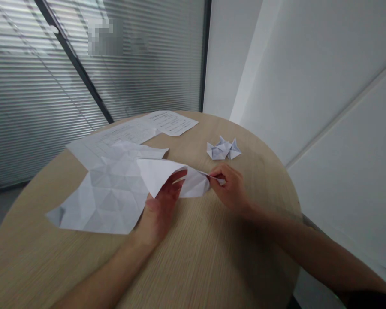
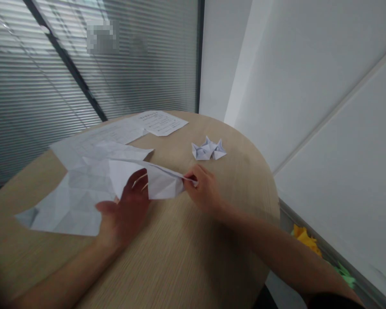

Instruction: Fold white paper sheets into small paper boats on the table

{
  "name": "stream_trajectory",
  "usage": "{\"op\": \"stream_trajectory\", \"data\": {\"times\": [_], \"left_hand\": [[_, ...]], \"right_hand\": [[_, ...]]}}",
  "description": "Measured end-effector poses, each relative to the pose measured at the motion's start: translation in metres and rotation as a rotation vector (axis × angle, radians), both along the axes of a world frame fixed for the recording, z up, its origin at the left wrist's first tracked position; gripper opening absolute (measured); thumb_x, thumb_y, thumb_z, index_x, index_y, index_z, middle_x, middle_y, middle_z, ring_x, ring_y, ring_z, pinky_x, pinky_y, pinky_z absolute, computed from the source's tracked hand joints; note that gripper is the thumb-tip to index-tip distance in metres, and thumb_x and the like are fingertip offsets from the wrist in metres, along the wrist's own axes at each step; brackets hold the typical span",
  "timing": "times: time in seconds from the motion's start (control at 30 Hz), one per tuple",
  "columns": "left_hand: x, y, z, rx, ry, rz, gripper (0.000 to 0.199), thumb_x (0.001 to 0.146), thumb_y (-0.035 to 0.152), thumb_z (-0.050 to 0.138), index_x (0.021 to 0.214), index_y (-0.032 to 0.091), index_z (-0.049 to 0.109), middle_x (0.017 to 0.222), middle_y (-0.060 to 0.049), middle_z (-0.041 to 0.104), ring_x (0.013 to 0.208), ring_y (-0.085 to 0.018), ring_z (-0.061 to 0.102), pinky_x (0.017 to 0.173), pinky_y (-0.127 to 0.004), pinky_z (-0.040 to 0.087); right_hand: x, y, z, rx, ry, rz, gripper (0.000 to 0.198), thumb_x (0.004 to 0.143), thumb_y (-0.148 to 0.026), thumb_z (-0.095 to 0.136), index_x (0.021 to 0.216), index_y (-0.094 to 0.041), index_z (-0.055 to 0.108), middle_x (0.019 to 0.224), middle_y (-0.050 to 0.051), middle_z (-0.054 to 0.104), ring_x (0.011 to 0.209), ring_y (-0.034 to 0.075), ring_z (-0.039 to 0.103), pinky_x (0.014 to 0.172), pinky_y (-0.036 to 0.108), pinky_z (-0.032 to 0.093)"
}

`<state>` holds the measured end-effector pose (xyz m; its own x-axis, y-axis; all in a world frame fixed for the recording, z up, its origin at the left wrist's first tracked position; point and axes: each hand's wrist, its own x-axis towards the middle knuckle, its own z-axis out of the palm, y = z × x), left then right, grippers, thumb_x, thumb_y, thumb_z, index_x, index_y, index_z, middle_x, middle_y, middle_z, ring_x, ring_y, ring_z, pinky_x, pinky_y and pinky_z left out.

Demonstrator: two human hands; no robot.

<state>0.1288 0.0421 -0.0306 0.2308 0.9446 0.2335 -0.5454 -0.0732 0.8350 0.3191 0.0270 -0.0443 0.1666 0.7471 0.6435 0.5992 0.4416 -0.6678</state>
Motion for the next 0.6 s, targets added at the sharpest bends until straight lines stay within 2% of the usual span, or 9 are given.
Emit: {"op": "stream_trajectory", "data": {"times": [0.07, 0.17, 0.23, 0.33, 0.4, 0.47, 0.53, 0.6], "left_hand": [[0.0, 0.0, 0.0, 0.013, 0.003, 0.05, 0.075, 0.052, 0.077, 0.076, 0.107, 0.026, 0.067, 0.109, -0.007, 0.068, 0.091, -0.021, 0.065, 0.078, -0.032, 0.053], [-0.002, -0.004, 0.006, 0.029, 0.121, 0.104, 0.066, 0.055, 0.053, 0.087, 0.109, 0.025, 0.063, 0.094, -0.003, 0.069, 0.079, -0.016, 0.064, 0.073, -0.027, 0.051], [-0.002, -0.007, 0.011, 0.031, 0.282, 0.124, 0.053, 0.056, 0.039, 0.089, 0.101, 0.021, 0.065, 0.082, -0.001, 0.068, 0.074, -0.016, 0.063, 0.07, -0.027, 0.05], [-0.003, -0.012, 0.014, 0.034, 0.527, 0.177, 0.025, 0.065, 0.033, 0.082, 0.079, 0.018, 0.069, 0.076, -0.002, 0.068, 0.069, -0.016, 0.061, 0.065, -0.027, 0.048], [-0.004, -0.012, 0.014, 0.005, 0.557, 0.204, 0.016, 0.068, 0.032, 0.077, 0.074, 0.018, 0.07, 0.075, -0.002, 0.069, 0.068, -0.017, 0.061, 0.062, -0.027, 0.048], [-0.006, -0.009, 0.012, -0.09, 0.463, 0.209, 0.013, 0.066, 0.029, 0.075, 0.073, 0.019, 0.071, 0.074, -0.002, 0.07, 0.064, -0.017, 0.061, 0.058, -0.027, 0.048], [-0.008, -0.005, 0.013, -0.208, 0.347, 0.197, 0.012, 0.061, 0.025, 0.074, 0.07, 0.019, 0.07, 0.07, -0.001, 0.07, 0.059, -0.016, 0.06, 0.055, -0.026, 0.048], [-0.01, 0.0, 0.015, -0.289, 0.264, 0.197, 0.013, 0.055, 0.021, 0.073, 0.067, 0.019, 0.068, 0.064, 0.001, 0.068, 0.054, -0.015, 0.059, 0.052, -0.025, 0.047]], "right_hand": [[-0.001, -0.001, 0.001, 0.041, -0.034, -0.037, 0.011, 0.076, -0.012, 0.058, 0.072, -0.022, 0.056, 0.068, -0.002, 0.059, 0.062, 0.013, 0.056, 0.055, 0.024, 0.042], [-0.005, -0.003, 0.002, 0.078, -0.079, -0.05, 0.012, 0.076, -0.011, 0.057, 0.072, -0.022, 0.054, 0.068, -0.002, 0.057, 0.063, 0.013, 0.054, 0.055, 0.024, 0.042], [-0.008, -0.005, 0.002, 0.092, -0.118, -0.032, 0.013, 0.077, -0.011, 0.055, 0.072, -0.022, 0.053, 0.069, -0.001, 0.056, 0.064, 0.013, 0.054, 0.057, 0.025, 0.042], [-0.013, -0.005, 0.001, 0.045, -0.097, -0.003, 0.01, 0.08, -0.014, 0.057, 0.076, -0.022, 0.055, 0.072, -0.001, 0.058, 0.067, 0.014, 0.055, 0.062, 0.027, 0.044], [-0.014, -0.002, -0.001, -0.045, 0.071, 0.022, 0.006, 0.081, -0.018, 0.06, 0.08, -0.023, 0.055, 0.074, -0.001, 0.06, 0.067, 0.014, 0.057, 0.06, 0.027, 0.045], [-0.011, 0.004, -0.003, -0.163, 0.33, 0.109, 0.011, 0.079, -0.023, 0.062, 0.085, -0.024, 0.053, 0.075, -0.002, 0.061, 0.062, 0.013, 0.057, 0.055, 0.026, 0.046], [-0.007, 0.009, -0.005, -0.282, 0.554, 0.249, 0.019, 0.078, -0.028, 0.065, 0.09, -0.024, 0.052, 0.074, -0.003, 0.062, 0.057, 0.013, 0.057, 0.048, 0.025, 0.046], [-0.002, 0.013, -0.008, -0.398, 0.681, 0.412, 0.026, 0.074, -0.03, 0.07, 0.094, -0.024, 0.054, 0.074, -0.003, 0.064, 0.056, 0.012, 0.057, 0.047, 0.024, 0.046]]}}
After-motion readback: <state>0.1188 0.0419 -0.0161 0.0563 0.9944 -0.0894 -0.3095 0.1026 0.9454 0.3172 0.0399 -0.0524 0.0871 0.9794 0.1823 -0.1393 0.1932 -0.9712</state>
